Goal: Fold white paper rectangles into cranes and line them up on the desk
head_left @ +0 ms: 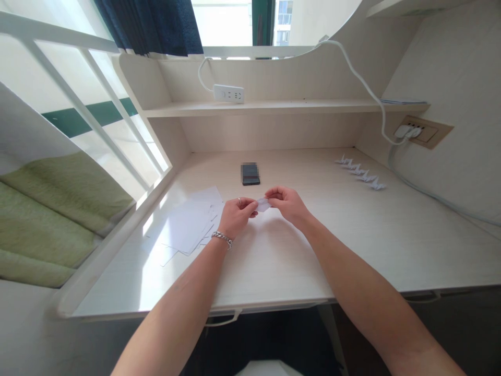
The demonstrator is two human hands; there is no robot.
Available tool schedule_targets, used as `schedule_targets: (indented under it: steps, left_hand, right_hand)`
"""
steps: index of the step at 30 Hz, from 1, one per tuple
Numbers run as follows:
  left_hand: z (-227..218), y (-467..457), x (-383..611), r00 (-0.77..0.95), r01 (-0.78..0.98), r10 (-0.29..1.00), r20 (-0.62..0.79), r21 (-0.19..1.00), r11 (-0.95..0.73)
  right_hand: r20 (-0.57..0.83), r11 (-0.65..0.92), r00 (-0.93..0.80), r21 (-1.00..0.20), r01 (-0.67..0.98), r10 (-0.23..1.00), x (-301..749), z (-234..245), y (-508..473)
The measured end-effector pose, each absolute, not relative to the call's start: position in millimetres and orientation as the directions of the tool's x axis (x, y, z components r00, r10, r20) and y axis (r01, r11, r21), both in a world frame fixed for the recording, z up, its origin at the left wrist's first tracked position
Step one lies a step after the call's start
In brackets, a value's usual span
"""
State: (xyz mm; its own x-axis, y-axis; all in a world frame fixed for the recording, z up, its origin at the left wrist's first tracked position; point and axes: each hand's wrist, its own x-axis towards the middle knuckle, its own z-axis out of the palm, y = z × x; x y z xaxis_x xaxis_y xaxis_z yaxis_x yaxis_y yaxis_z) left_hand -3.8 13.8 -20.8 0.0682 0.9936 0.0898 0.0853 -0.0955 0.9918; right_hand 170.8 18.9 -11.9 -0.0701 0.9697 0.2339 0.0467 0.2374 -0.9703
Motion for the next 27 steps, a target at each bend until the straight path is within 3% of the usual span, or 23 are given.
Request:
schedule_targets:
  steps: [4, 6, 10, 14, 17, 21, 27]
  left_hand:
    - [-27.2, 18.8, -4.5, -0.047, 0.155, 0.983, 0.178, 0.974, -0.169]
    - [-28.2, 19.0, -4.8, -0.083, 0.216, 0.973, 0.217, 0.957, -0.195]
    - [-25.3, 13.3, -3.3, -0.072, 0.298, 0.962, 0.264, 0.926, -0.231]
    - [-20.6, 6.6, 0.7, 0.040, 0.314, 0.943, 0.329, 0.892, -0.325]
    - [-17.8, 3.5, 3.9, 0.152, 0.315, 0.920, 0.361, 0.865, -0.391]
    - [-16.9, 3.7, 4.3, 0.179, 0.351, 0.921, 0.347, 0.852, -0.389]
    - [-20.5, 14.6, -9.3, -0.106, 0.371, 0.942, 0.317, 0.892, -0.259]
  right_hand:
    - [0.395, 0.336, 0.131, -0.881, 0.332, 0.909, 168.7, -13.9, 18.0]
    - [0.416, 0.344, 0.135, -0.864, 0.367, 0.899, 164.3, -14.6, 15.4]
    - [0.346, 0.333, 0.007, -0.908, 0.255, 0.938, 153.7, -15.1, 10.8]
    - [0.133, 0.128, -0.085, -0.990, -0.065, 0.987, 149.6, -12.0, 9.6]
    - [0.086, 0.052, -0.150, -0.974, -0.220, 0.985, 150.2, -11.8, 10.3]
    - [0.093, 0.058, -0.133, -0.966, -0.252, 0.987, 152.4, -16.3, 13.3]
    - [0.025, 0.020, -0.022, -0.981, -0.193, 0.999, 159.2, -12.3, 15.9]
